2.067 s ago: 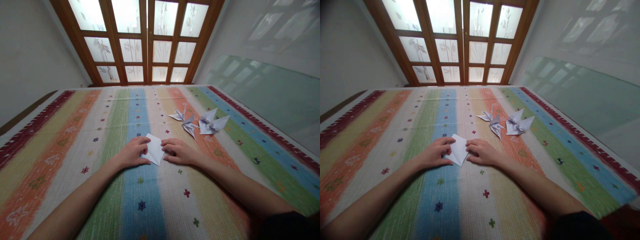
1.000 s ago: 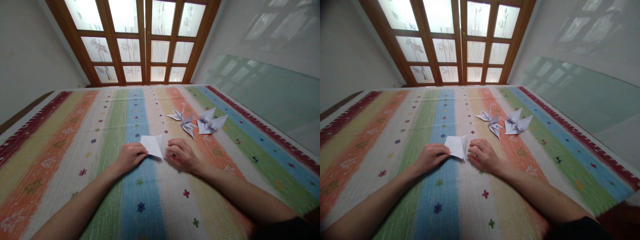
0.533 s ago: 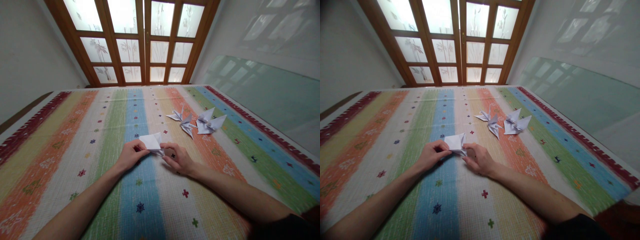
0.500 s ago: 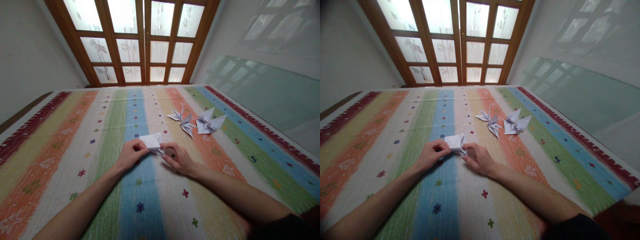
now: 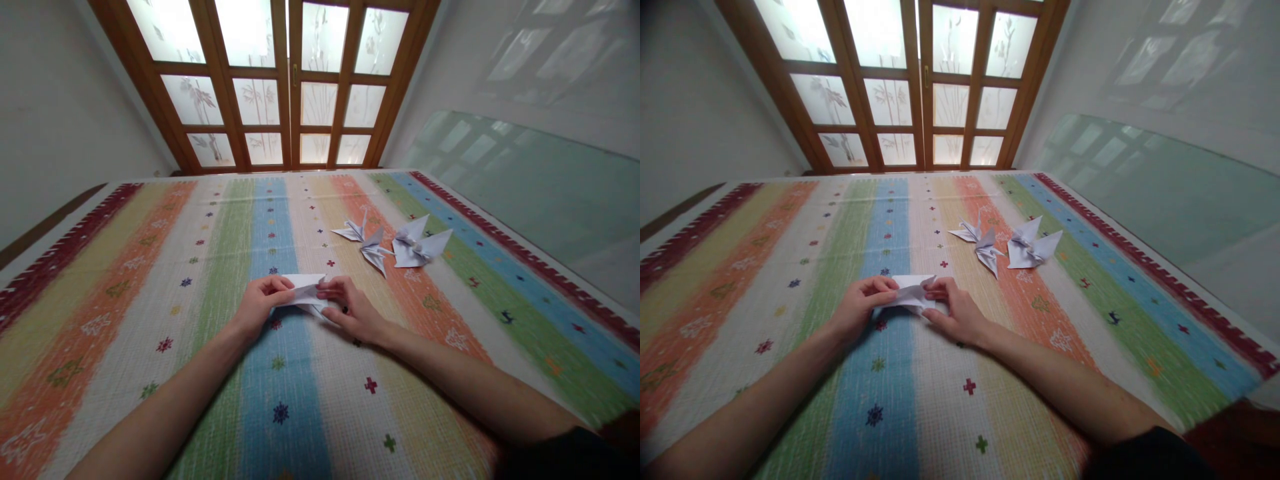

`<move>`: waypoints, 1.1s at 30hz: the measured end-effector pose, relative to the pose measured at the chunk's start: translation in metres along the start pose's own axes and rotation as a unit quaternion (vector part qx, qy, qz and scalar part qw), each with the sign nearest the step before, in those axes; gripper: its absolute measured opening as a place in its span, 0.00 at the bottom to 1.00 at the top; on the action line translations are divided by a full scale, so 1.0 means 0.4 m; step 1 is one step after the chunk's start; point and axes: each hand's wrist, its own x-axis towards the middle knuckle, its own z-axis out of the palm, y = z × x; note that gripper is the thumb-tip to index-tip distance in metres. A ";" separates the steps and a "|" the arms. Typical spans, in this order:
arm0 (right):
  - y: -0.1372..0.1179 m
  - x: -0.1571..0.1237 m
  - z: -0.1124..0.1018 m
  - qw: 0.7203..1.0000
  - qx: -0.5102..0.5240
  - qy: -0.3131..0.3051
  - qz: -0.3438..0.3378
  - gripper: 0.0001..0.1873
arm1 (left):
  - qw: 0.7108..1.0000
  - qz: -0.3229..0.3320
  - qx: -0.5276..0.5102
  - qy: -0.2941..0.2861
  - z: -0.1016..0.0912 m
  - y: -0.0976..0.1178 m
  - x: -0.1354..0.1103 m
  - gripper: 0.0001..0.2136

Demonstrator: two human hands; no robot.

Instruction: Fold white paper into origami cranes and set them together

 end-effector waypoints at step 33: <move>-0.087 0.090 0.082 0.872 -0.456 -0.159 -0.081 0.49 | 0.867 0.173 0.434 -0.175 -0.076 -0.052 0.040 0.60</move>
